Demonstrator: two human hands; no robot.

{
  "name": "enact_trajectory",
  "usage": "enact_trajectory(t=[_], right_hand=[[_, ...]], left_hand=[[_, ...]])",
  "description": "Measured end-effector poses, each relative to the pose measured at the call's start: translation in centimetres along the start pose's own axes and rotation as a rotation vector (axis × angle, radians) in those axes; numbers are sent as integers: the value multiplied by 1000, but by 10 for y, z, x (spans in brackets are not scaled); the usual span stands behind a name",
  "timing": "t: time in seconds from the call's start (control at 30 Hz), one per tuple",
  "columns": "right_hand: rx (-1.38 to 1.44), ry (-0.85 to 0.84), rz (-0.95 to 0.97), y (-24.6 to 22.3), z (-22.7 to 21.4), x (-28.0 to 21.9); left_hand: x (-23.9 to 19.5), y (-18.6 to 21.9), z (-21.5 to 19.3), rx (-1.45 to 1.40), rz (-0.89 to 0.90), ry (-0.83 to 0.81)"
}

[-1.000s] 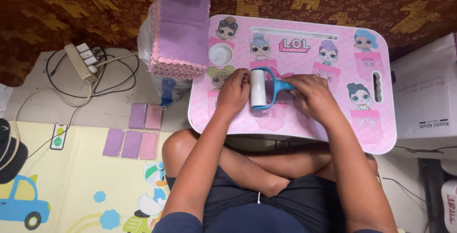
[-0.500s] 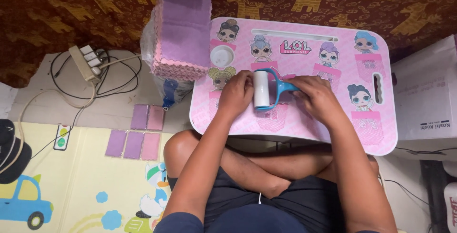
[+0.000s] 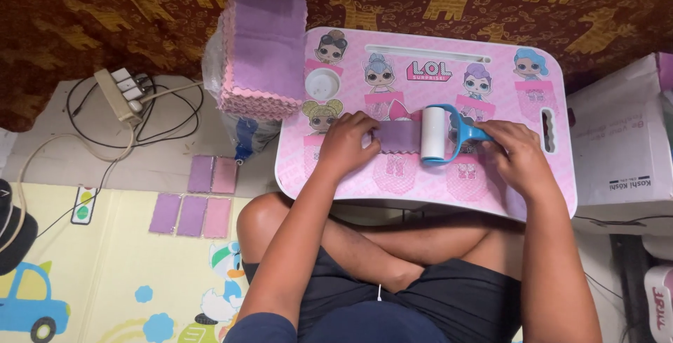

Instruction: The person uses a lint roller to clean a small purple cloth, then folds it and places it into a clear plastic bag. The person repeats this process with another cloth, folding and bagging each one individually.

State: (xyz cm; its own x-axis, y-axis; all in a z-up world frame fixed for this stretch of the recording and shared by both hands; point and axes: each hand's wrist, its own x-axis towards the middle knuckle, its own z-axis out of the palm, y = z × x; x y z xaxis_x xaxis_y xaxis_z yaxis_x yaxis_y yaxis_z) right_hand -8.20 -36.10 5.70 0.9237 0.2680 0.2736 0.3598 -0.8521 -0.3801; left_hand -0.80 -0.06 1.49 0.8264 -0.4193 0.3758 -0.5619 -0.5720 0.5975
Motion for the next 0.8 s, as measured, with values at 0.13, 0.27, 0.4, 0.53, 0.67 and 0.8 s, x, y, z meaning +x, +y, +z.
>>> enact_trajectory(t=[0.13,0.27,0.4,0.53,0.67,0.8], right_hand=[[-15,-24,64,-6,-2,1],[-35,-1,63,-42,-5,19],[-30,-19,19,-71,4,46],[-30,-25,-50,-98,13,60],[-43,-50,-7,-90,13,56],[11,-32,90,-60,10,31]], left_hand=[[0,-2,0,-15,6,-3],[1,-9,5,14,-20,-1],[4,-10,4,-72,-101,48],[4,-15,7,-101,-113,100],[4,-6,-1,-72,-106,62],[1,-5,-1,10,-13,10]])
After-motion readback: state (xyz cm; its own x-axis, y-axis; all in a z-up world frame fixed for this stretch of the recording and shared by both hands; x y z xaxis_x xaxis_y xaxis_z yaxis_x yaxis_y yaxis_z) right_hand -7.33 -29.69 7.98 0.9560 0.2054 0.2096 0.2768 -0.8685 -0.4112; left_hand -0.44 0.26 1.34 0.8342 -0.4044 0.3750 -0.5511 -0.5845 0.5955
